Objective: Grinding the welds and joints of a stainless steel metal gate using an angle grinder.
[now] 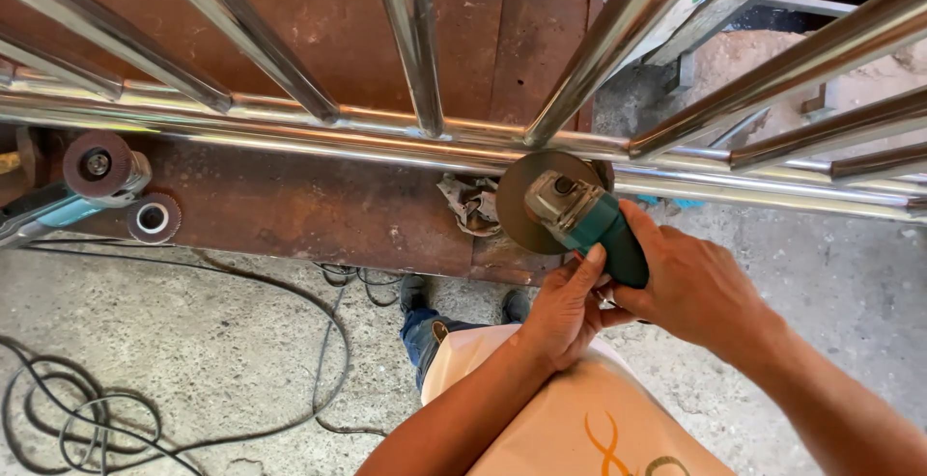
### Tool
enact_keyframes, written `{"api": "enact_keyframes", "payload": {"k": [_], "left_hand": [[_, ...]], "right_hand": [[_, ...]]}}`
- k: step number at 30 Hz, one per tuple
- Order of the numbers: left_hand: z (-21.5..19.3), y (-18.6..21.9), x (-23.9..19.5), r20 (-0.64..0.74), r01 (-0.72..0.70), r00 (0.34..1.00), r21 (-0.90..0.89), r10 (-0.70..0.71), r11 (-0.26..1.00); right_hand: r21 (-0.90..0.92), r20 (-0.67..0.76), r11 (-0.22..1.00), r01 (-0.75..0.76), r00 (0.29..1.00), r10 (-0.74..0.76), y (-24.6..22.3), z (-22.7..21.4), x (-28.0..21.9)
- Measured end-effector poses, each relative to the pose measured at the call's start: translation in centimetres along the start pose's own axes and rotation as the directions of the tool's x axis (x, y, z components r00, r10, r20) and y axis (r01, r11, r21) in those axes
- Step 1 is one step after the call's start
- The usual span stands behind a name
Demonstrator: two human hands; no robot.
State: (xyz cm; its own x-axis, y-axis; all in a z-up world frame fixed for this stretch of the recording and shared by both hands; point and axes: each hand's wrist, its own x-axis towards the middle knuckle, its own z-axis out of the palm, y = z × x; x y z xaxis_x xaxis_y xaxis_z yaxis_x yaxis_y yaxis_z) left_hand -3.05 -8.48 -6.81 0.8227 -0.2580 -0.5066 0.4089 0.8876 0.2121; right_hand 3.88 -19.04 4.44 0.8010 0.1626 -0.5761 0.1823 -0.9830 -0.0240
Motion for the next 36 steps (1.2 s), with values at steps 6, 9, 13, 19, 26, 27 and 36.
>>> {"api": "enact_keyframes", "payload": {"k": [6, 9, 13, 19, 26, 27, 36], "left_hand": [[-2.0, -0.2, 1.2, 0.361, 0.152, 0.930, -0.200, -0.072, 0.968], [-1.9, -0.2, 1.5, 0.406, 0.208, 0.909, -0.232, -0.099, 0.950], [-1.5, 0.2, 1.5, 0.443, 0.244, 0.890, -0.268, -0.106, 0.932], [-1.8, 0.3, 1.5, 0.474, 0.289, 0.866, -0.210, -0.161, 0.934], [0.1, 3.5, -1.5, 0.182, 0.233, 0.924, 0.429, -0.336, 0.873], [-0.2, 3.5, -1.7, 0.181, 0.238, 0.921, 0.440, -0.344, 0.866], [-2.2, 5.1, -1.9, 0.117, 0.101, 0.939, 0.805, -0.324, 0.584]], "right_hand": [[-0.222, -0.038, 0.972, 0.082, 0.995, -0.092, -0.8, -1.8, 0.5], [-0.305, -0.028, 0.949, 0.086, 0.995, -0.099, -1.2, -2.8, 0.5], [-0.354, 0.033, 0.935, 0.021, 0.999, -0.010, -2.0, -3.8, 0.2], [-0.375, 0.062, 0.926, -0.040, 0.996, 0.068, -2.2, -4.0, 0.1], [0.207, 0.057, 0.961, -0.183, 0.983, 0.174, 0.6, -0.8, -2.4], [0.218, 0.056, 0.957, -0.189, 0.982, 0.181, 0.9, 0.6, -2.4], [0.934, 0.119, -0.357, -0.025, 0.963, 0.243, 0.6, 13.5, -2.5]]}}
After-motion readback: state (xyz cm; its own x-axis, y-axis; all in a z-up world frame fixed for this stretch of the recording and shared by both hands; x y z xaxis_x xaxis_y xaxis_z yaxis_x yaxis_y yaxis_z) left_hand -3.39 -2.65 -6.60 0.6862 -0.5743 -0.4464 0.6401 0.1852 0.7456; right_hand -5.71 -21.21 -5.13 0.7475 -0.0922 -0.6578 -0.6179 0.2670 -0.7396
